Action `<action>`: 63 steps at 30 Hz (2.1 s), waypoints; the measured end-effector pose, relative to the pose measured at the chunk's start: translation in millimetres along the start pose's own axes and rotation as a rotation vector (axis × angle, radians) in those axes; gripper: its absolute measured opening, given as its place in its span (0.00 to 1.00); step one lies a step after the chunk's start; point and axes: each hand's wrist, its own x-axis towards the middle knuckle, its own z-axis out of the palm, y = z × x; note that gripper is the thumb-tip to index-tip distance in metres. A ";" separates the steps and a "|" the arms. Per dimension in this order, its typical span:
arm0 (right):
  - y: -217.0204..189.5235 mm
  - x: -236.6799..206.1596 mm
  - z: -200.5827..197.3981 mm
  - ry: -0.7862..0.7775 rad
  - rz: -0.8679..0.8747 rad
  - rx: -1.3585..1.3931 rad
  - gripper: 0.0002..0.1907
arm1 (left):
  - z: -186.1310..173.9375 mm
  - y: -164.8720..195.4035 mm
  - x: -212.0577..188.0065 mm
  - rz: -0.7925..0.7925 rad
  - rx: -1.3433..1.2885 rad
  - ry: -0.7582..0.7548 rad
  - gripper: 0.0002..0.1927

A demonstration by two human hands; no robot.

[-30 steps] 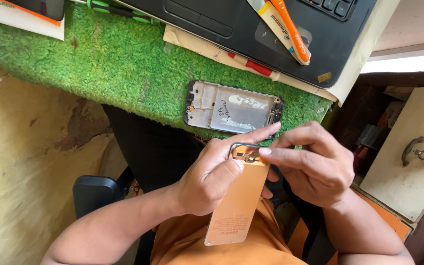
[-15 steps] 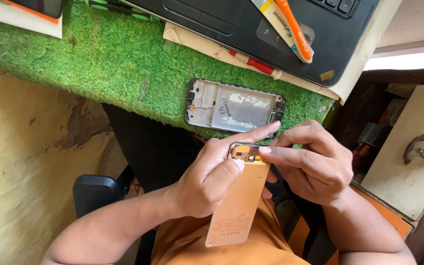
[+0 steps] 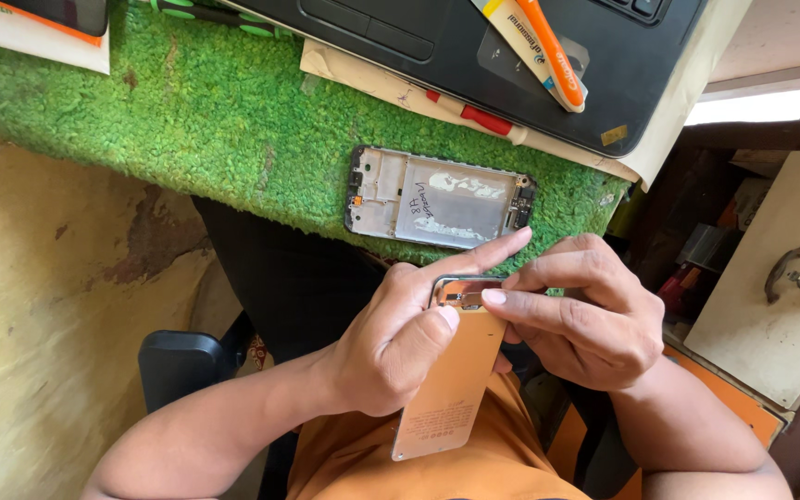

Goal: The person cleans the internal components of a disassembled phone using a toothbrush, then works on the phone's internals by hand and presses the back cover onto the phone body, reassembling it on a green mat next to a laptop.

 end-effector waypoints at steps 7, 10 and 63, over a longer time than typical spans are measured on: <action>0.1 0.3 0.4 -0.005 -0.050 -0.002 0.15 | -0.5 2.4 -0.2 -0.004 0.074 -0.006 0.37; -0.4 0.0 -0.1 -0.006 -0.052 0.001 0.15 | -0.5 2.9 0.0 0.026 0.080 -0.021 0.38; -8.0 6.5 -7.6 -0.017 -0.174 -0.040 0.14 | 1.1 2.9 1.2 -0.005 0.114 0.009 0.37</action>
